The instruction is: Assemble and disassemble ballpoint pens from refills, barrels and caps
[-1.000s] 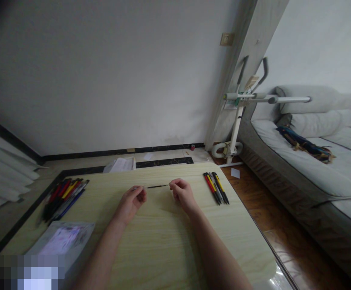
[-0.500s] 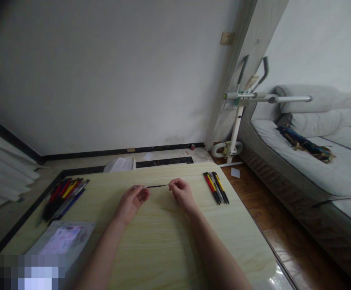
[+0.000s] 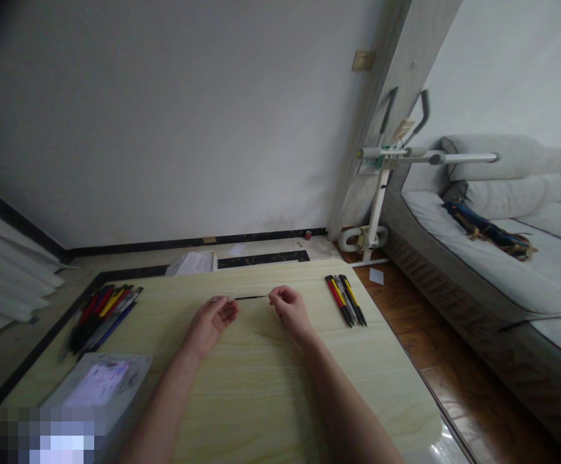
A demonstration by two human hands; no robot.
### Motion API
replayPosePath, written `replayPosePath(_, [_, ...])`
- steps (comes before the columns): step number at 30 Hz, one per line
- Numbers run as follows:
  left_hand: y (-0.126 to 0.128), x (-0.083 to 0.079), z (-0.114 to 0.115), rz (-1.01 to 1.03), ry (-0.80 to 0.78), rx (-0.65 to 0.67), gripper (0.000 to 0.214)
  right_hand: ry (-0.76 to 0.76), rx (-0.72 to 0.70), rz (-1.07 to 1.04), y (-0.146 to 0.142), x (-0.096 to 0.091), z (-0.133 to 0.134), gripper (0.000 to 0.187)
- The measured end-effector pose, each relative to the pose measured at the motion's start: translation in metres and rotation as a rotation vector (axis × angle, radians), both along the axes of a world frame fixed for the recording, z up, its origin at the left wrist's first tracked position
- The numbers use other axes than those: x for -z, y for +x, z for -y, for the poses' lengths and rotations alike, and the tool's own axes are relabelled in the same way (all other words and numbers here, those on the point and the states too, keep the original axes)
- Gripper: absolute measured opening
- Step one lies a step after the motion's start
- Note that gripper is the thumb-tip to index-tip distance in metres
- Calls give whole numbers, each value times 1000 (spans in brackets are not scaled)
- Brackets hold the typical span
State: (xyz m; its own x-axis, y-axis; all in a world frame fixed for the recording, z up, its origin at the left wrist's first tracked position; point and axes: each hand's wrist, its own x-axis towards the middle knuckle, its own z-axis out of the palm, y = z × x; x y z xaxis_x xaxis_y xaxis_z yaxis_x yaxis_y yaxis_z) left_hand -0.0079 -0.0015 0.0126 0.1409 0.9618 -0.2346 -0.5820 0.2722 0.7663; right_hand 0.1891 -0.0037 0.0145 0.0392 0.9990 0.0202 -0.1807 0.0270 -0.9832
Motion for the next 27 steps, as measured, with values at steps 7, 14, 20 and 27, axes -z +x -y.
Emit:
replayPosePath(7, [-1,2,-1,8,-8,2,16,-14,16,4,0,2,-1,22])
replayPosePath(14, [0,1,-1,-10,-4,7,15,-10,-7,35,0,3,-2,22])
replayPosePath(20, [0,1,0,-11,-4,4,15,-10,-11,40,0,3,-1,22])
replayPosePath(27, [-1,3,-1,-18,6,14,15,-29,-17,32,0,0,0,24])
